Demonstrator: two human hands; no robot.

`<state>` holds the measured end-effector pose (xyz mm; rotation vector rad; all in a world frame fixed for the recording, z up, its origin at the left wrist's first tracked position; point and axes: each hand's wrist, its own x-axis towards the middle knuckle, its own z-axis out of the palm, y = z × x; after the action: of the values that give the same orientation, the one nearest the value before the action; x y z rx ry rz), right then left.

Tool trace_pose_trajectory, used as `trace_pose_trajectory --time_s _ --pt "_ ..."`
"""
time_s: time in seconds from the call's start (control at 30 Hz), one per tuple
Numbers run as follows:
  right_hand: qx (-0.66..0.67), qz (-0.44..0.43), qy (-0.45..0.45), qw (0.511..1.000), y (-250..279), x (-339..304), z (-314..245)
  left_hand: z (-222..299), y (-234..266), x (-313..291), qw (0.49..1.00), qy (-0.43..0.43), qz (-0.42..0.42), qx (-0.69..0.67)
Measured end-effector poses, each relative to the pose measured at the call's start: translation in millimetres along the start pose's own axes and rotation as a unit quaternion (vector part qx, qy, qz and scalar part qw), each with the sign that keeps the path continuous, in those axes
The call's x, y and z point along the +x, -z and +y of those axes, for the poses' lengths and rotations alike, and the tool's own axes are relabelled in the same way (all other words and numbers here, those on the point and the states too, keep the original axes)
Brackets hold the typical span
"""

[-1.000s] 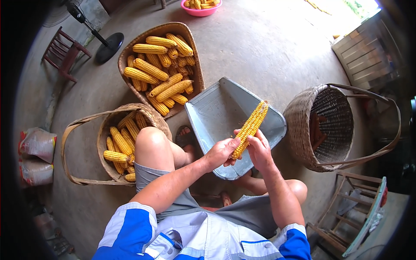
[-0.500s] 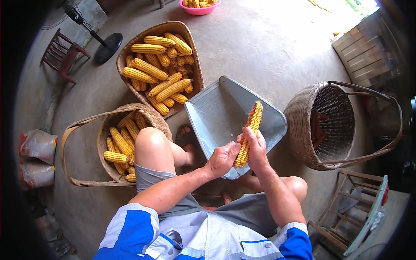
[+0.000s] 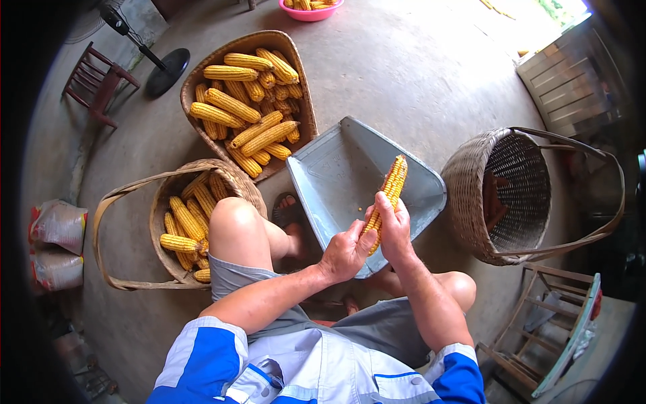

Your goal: Manual removal of corn kernels from dried cobs into a metal scoop.

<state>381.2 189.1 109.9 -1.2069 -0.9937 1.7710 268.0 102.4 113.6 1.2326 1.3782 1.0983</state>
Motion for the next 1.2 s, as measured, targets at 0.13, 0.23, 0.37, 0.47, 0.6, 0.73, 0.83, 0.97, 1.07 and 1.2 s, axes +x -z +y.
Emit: trace_pose_trajectory --time_s 0.13,0.23,0.37,0.47,0.6,0.73,0.83,0.97,1.07,1.2 --pt "0.013 -0.015 0.004 1.000 -5.5 -0.5 -4.3 0.9 1.0 -1.6 0.995 0.016 0.021 -0.091" --pt "0.011 -0.018 0.017 1.000 -6.1 0.1 -3.9 -0.1 2.8 -2.1 0.987 0.043 0.003 -0.157" --pt "0.013 -0.023 0.025 0.999 -5.0 -1.4 -3.6 -7.3 2.6 -1.4 0.981 0.051 -0.016 -0.187" --pt "0.012 -0.019 0.027 0.999 -2.8 -1.9 -2.3 -7.0 1.3 -1.8 0.991 0.034 -0.015 -0.126" --pt "-0.001 -0.025 0.032 0.999 -3.0 -1.8 -2.2 -1.9 3.9 -2.0 0.996 0.020 -0.012 -0.082" --pt "-0.007 -0.023 0.026 0.999 -3.5 -1.7 -4.6 -0.3 5.5 -0.9 0.997 0.018 -0.020 -0.070" --pt "0.003 -0.019 0.022 1.000 -1.3 -0.9 -3.0 -1.6 4.0 1.0 0.998 0.015 -0.013 -0.062" --pt "0.005 -0.017 0.021 1.000 1.4 -1.7 -2.6 -2.9 4.0 0.6 0.998 0.009 -0.013 -0.067" --pt "0.068 -0.052 -0.015 0.996 4.2 -2.0 -6.9 -13.3 4.1 0.9 0.997 0.016 0.005 -0.069" --pt "0.099 -0.059 -0.038 0.993 7.9 -0.1 -7.1 -7.9 6.3 9.7 0.991 0.035 -0.022 -0.126"
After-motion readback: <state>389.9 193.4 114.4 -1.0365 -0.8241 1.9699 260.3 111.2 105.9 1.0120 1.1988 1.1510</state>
